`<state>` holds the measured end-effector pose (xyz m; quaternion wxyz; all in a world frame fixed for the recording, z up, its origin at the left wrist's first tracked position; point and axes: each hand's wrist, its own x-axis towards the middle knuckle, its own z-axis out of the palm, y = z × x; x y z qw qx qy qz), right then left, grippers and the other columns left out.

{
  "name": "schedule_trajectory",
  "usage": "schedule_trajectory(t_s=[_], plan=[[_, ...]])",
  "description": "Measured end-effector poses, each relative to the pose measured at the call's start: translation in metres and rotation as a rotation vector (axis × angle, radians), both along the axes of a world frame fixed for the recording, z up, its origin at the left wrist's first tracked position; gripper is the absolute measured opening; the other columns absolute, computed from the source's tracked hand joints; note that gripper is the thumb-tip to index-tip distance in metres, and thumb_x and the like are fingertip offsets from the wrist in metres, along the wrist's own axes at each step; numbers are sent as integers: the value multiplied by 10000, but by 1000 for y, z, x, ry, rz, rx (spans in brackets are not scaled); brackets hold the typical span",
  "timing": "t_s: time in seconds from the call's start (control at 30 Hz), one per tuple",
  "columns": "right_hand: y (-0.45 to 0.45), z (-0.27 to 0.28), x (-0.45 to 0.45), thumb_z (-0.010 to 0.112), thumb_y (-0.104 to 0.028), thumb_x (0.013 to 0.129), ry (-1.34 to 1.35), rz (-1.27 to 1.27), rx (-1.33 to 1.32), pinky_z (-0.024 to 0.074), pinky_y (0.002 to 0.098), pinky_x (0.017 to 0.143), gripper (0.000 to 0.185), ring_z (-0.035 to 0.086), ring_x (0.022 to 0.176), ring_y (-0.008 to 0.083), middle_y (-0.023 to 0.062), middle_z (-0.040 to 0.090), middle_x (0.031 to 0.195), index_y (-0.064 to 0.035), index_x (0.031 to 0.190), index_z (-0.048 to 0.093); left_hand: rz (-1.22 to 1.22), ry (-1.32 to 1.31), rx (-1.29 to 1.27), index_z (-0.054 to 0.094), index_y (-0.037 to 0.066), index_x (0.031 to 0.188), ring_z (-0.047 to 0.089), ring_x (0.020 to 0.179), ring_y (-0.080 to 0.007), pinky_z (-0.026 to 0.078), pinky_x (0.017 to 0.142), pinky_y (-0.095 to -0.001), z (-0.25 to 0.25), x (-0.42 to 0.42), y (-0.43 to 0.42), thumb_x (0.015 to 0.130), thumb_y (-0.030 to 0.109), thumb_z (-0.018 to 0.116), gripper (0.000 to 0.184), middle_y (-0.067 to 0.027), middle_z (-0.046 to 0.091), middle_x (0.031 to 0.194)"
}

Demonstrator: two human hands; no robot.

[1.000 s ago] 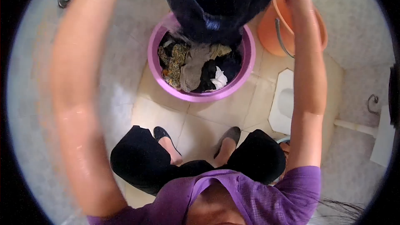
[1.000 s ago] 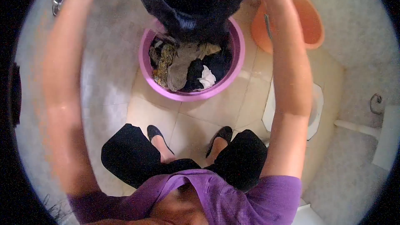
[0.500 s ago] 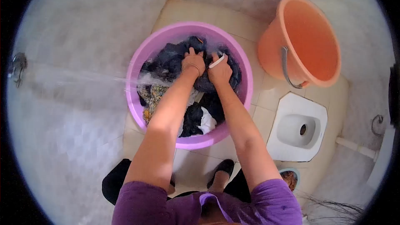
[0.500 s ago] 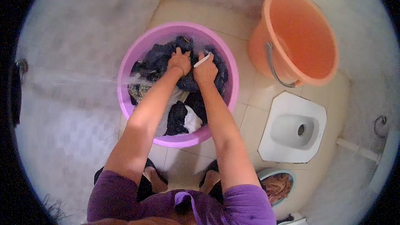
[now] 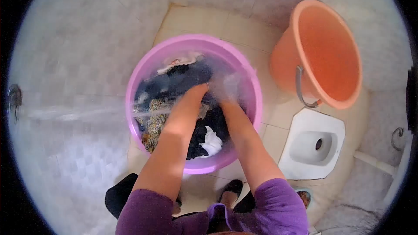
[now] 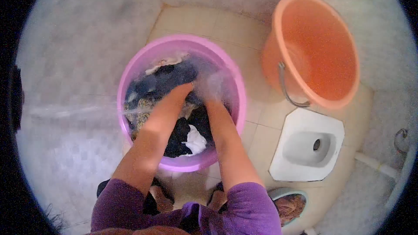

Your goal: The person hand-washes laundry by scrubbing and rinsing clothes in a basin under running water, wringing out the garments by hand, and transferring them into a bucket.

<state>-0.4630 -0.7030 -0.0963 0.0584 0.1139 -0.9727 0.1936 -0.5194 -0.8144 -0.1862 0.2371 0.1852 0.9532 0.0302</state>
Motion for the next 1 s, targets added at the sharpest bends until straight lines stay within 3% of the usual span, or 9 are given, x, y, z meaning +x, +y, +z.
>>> schedule_trajectory(t_s=[0.1, 0.2, 0.4, 0.5, 0.57, 0.6, 0.67, 0.93, 1.0], plan=[[3, 32, -9, 515, -187, 722, -207, 29, 42, 408, 455, 779, 322, 544, 891, 333, 166, 544, 1007, -104, 1033, 528, -266, -143, 6, 436, 121, 1189, 498, 981, -397, 422, 826, -432, -78, -19, 0, 784, 179, 454, 410, -204, 437, 1188], [19, 81, 4, 481, -182, 754, -310, -61, -20, 453, 454, 686, 252, 567, 830, 336, 197, 547, 938, -97, 984, 540, 486, 12, 178, 474, 100, 1137, 540, 942, -318, 426, 823, -377, 208, 51, 30, 722, 175, 552, 429, -228, 506, 1068], [14, 26, 14, 411, -182, 802, -357, -190, -22, 458, 458, 661, 191, 567, 802, 363, 193, 517, 967, -106, 907, 551, 555, 108, 91, 442, 107, 1170, 450, 1072, -316, 416, 844, -382, 116, 51, 38, 783, 204, 432, 400, -212, 515, 1064], [14, -6, 9, 410, -185, 807, -195, -3, -194, 467, 438, 667, 198, 579, 793, 337, 174, 541, 986, -97, 867, 576, 424, -12, -30, 517, 85, 1096, 487, 1028, -320, 415, 844, -380, 79, 34, 33, 768, 170, 446, 346, -198, 533, 1060], [8, -10, 13, 424, -160, 797, 322, -72, -198, 471, 418, 677, 192, 586, 789, 316, 150, 584, 931, -83, 833, 596, 528, -3, 136, 578, 76, 1018, 523, 974, -325, 420, 835, -384, 103, 34, 32, 747, 144, 463, 301, -187, 558, 1025], [10, -5, 9, 424, -160, 797, 330, -71, -192, 471, 418, 677, 192, 586, 789, 316, 150, 584, 931, -83, 833, 596, 526, 3, 144, 578, 76, 1018, 523, 974, -325, 420, 835, -384, 117, 38, 32, 747, 144, 463, 301, -187, 558, 1025], [12, 22, 3, 457, -153, 782, -215, -73, 53, 464, 428, 696, 180, 582, 800, 318, 142, 606, 841, -82, 834, 614, 796, 252, 418, 609, 66, 950, 556, 902, -334, 431, 815, -393, 147, 56, 29, 735, 144, 483, 261, -189, 581, 955], [47, 219, 21, 541, -232, 750, 52, -120, -301, 442, 433, 673, 212, 562, 745, 372, 184, 588, 756, -48, 809, 625, 575, 349, 139, 608, 27, 888, 561, 889, -330, 449, 752, -408, 322, 57, 17, 797, 124, 399, 249, -183, 584, 930], [53, 263, 17, 567, -234, 733, 131, -70, -326, 442, 431, 657, 207, 564, 743, 365, 183, 588, 753, -53, 809, 632, 504, 652, 279, 612, 9, 876, 570, 852, -350, 461, 717, -413, 340, 44, -1, 799, 116, 390, 258, -193, 586, 902]])
